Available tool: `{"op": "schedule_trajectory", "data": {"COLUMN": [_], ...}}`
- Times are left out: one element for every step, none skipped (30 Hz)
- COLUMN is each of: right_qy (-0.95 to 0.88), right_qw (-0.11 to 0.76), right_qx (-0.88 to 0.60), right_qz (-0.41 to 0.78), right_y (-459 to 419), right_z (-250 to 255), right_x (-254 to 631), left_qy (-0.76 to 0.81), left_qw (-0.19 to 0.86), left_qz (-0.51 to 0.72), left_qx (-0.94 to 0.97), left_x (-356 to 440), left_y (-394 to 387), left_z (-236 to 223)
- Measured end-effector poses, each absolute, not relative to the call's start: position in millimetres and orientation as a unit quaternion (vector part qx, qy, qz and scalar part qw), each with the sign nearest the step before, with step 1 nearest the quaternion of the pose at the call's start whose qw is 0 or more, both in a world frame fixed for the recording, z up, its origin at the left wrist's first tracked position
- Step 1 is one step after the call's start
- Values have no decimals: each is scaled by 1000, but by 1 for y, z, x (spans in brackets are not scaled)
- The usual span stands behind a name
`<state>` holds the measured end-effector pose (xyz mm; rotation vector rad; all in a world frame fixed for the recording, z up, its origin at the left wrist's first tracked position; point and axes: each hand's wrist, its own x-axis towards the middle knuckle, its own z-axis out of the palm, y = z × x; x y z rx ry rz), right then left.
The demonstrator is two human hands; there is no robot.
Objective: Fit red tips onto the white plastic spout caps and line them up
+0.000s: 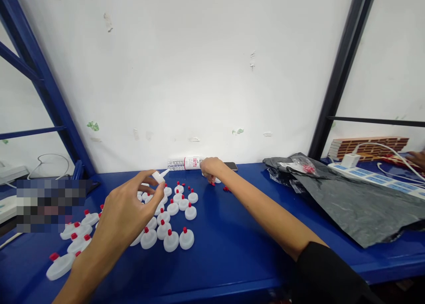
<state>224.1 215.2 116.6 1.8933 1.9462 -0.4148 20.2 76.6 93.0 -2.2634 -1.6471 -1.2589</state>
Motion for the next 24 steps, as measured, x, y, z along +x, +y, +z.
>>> {"op": "schedule_trajectory", "data": {"right_qy": [698,704,713,724,737,752,768,783,796,810,824,840,856,871,884,893,900,905,908,909,910,910,909,907], "right_qw": [188,178,163,143,121,95,67,38,12,-15,-44,-73,-100,-124,-141,-151,-154,-153,-151,-150,-149,-151,-153,-155], "right_qx": [674,670,663,653,640,622,600,576,553,528,496,459,417,372,332,301,283,273,269,268,267,268,270,272], "right_qz": [-151,-156,-162,-171,-183,-198,-214,-230,-244,-257,-268,-279,-288,-294,-298,-297,-294,-289,-285,-282,-280,-280,-280,-281], "right_y": [215,214,213,212,211,209,207,204,201,198,194,190,186,181,177,174,171,168,167,165,165,165,164,164], "right_z": [118,120,122,126,131,136,142,148,154,161,167,173,177,181,185,187,188,189,189,189,189,188,187,187], "right_x": [225,227,229,231,233,235,237,239,240,240,241,241,240,239,238,237,235,234,232,230,229,227,226,225], "left_qy": [-537,-538,-539,-539,-539,-540,-539,-539,-539,-540,-541,-542,-543,-545,-546,-547,-547,-547,-546,-545,-545,-545,-544,-543], "left_qw": [36,36,36,36,35,35,35,35,35,34,33,31,28,25,23,22,21,21,20,19,18,18,19,20], "left_qz": [-409,-410,-410,-411,-411,-411,-412,-411,-410,-409,-408,-407,-405,-403,-401,-400,-398,-398,-399,-399,-400,-400,-402,-403], "left_qx": [-737,-736,-735,-734,-734,-734,-734,-734,-735,-735,-735,-735,-735,-735,-735,-735,-736,-737,-737,-737,-737,-737,-736,-737], "left_x": [20,20,20,20,20,20,20,20,20,19,19,19,19,19,19,19,19,19,19,19,19,19,19,19], "left_y": [77,77,76,76,76,76,76,75,75,75,75,75,75,75,75,75,75,75,75,75,75,76,76,76], "left_z": [93,93,93,94,94,94,94,94,93,93,93,93,93,94,94,94,95,95,95,96,96,96,96,96]}}
